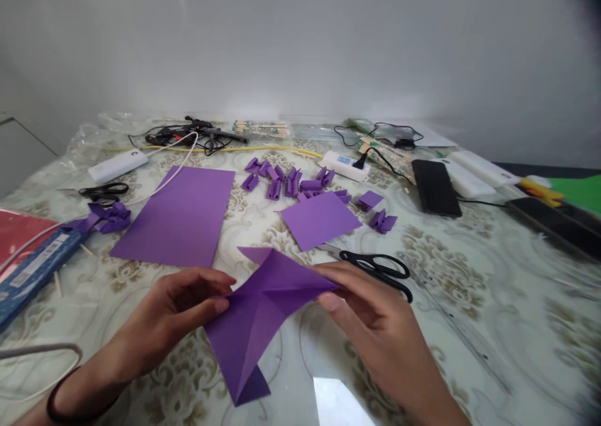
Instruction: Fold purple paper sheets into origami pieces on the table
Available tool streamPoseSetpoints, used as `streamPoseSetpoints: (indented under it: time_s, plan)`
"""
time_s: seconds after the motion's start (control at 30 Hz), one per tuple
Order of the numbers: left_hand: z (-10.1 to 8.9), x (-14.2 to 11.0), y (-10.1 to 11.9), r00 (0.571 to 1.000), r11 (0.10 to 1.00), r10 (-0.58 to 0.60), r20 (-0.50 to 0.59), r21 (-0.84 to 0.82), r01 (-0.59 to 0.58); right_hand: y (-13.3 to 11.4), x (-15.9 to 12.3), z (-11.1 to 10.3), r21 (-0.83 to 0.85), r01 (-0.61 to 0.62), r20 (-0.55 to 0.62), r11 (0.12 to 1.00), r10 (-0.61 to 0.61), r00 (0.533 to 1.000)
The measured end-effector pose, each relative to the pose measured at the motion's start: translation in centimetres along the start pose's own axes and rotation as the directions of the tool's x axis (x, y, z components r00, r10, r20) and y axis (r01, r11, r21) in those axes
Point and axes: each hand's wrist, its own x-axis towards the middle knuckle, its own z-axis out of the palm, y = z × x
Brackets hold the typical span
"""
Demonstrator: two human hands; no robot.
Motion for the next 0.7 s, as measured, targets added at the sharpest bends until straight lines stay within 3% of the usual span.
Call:
streamPoseSetpoints:
  time_s: [0.13,0.27,0.5,0.7]
  plan:
    - [0.1,0.0,0.2,0.994,0.975,0.112,-0.017,0.193,-0.107,-0.2,0.1,0.1,0.131,-0.105,0.05,0.986,0.099,0.994]
    - [-0.2,-0.1,-0.2,0.977,0.943,0.214,-0.003,0.261,-0.206,-0.3,0.2,0.4,0.175,-0.187,0.11,0.967,0.169,0.979]
    - [0.0,-0.4,-0.4,0.978,0.946,0.203,0.044,0.25,-0.207,-0.2,-0.1,1.0,0.233,-0.229,0.09,0.945,0.214,0.973]
    - [0.0,-0.7,-0.2,0.978,0.928,0.145,0.148,0.322,-0.186,0.2,0.0,1.0,0.406,-0.272,0.166,0.872,0.222,0.961]
